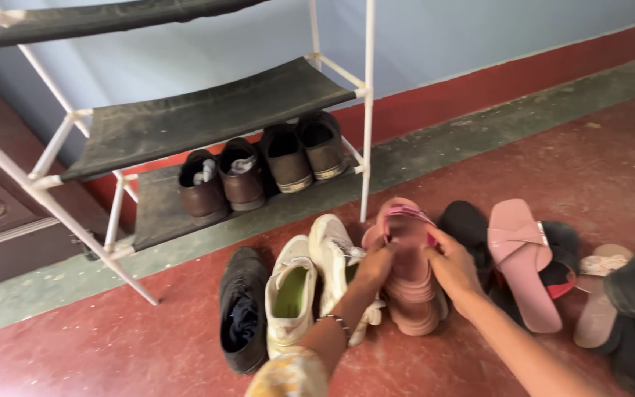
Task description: Picking up various shoes and sandals from the floor and organizing them onto a plastic shoe rack.
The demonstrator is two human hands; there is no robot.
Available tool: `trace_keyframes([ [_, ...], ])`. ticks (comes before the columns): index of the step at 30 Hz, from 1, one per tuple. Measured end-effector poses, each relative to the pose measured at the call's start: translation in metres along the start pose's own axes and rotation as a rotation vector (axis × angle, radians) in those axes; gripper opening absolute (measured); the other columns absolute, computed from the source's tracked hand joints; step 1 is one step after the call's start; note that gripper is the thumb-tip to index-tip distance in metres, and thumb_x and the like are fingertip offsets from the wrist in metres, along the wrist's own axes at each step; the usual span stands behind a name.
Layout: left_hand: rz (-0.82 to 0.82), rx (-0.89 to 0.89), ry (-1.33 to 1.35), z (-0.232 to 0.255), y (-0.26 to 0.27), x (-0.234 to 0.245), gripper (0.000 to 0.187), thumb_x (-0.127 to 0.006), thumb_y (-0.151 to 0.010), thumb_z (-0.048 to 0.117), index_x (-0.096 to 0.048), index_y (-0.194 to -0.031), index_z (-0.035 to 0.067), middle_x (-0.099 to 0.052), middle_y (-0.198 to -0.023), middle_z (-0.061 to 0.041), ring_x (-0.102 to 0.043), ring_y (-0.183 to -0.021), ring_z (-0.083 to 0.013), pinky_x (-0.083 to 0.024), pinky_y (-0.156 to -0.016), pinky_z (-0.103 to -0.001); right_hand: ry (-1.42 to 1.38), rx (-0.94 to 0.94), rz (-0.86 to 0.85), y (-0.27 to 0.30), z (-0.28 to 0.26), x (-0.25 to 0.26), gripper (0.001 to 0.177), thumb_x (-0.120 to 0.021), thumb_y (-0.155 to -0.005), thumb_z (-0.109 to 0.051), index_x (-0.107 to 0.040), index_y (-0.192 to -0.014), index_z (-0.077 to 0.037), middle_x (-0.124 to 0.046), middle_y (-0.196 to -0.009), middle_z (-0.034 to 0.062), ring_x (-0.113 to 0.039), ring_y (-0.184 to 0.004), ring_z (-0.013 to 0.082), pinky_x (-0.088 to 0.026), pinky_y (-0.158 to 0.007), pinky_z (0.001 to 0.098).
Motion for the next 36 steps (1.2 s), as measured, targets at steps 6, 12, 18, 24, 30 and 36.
trace_keyframes([
  [6, -0.003, -0.169, -0.476, 0.012, 0.03, 0.01, 0.056, -0.047, -0.1, 0.044, -0.064, -0.135, 0.004, -0.069, -0.131, -0.019, -0.062, -0.124, -0.0345, -0.046, -0.107, -0.04, 0.02, 0.194, -0.074, -0.013, 0.011, -0.009, 0.054, -0.066, -0.09, -0.023, -0.056, -0.142, -0.011, -0.056, -0.149, 0.0124, -0.054, -0.136, 0.0265, -0.041, -0.11, 0.0363],
  [12, -0.039, -0.162, -0.699, 0.016, 0.053, 0.002, 0.062, -0.055, -0.094, 0.041, -0.051, -0.147, 0.009, -0.057, -0.144, -0.021, -0.054, -0.135, -0.0381, -0.04, -0.114, -0.041, 0.36, -0.007, -0.221, -0.001, 0.017, -0.018, 0.045, -0.063, -0.094, -0.028, -0.064, -0.137, -0.017, -0.027, -0.168, 0.0082, -0.043, -0.145, 0.03, -0.04, -0.115, 0.0407],
  [18, 0.071, -0.342, -0.808, 0.05, 0.076, 0.004, 0.048, -0.054, -0.097, 0.031, -0.057, -0.141, 0.013, -0.046, -0.154, -0.018, -0.054, -0.131, -0.0405, -0.042, -0.11, -0.044, 0.565, 0.073, -0.14, 0.001, 0.005, -0.017, 0.038, -0.061, -0.097, -0.03, -0.069, -0.133, -0.023, -0.026, -0.169, 0.0126, -0.037, -0.145, 0.0391, -0.036, -0.116, 0.0449],
  [24, 0.244, -0.443, -0.759, 0.049, 0.07, 0.027, 0.045, -0.057, -0.089, 0.013, -0.061, -0.133, 0.014, -0.045, -0.152, -0.014, -0.061, -0.118, -0.0407, -0.05, -0.1, -0.045, 0.458, 0.05, -0.14, 0.021, -0.032, -0.028, 0.05, -0.059, -0.098, -0.033, -0.055, -0.146, -0.016, -0.065, -0.136, 0.0208, -0.062, -0.127, 0.038, -0.048, -0.108, 0.0454],
  [30, 0.337, -0.361, -0.637, 0.1, 0.126, 0.033, 0.042, -0.063, -0.084, 0.012, -0.064, -0.125, 0.016, -0.059, -0.134, -0.01, -0.069, -0.103, -0.0337, -0.053, -0.091, -0.046, 0.413, 0.508, -0.1, 0.043, -0.055, -0.038, 0.048, -0.067, -0.085, -0.014, -0.06, -0.132, -0.011, -0.061, -0.136, 0.0157, -0.058, -0.123, 0.037, -0.046, -0.101, 0.0447],
  [36, 0.374, -0.411, -0.742, 0.072, 0.111, 0.048, 0.035, -0.065, -0.085, 0.013, -0.067, -0.119, 0.018, -0.07, -0.118, -0.011, -0.068, -0.104, -0.0356, -0.055, -0.086, -0.047, 0.57, 0.11, -0.511, 0.06, -0.062, -0.058, 0.063, -0.064, -0.087, -0.012, -0.046, -0.147, -0.018, -0.061, -0.139, 0.0027, -0.07, -0.115, 0.0222, -0.059, -0.098, 0.0341],
])
Point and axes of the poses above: each hand's wrist, its own y-axis away from the middle knuckle, its own x-axis out of the back of the hand, z = x × y, the point moved 1 cm from there along -y, towards the middle knuckle
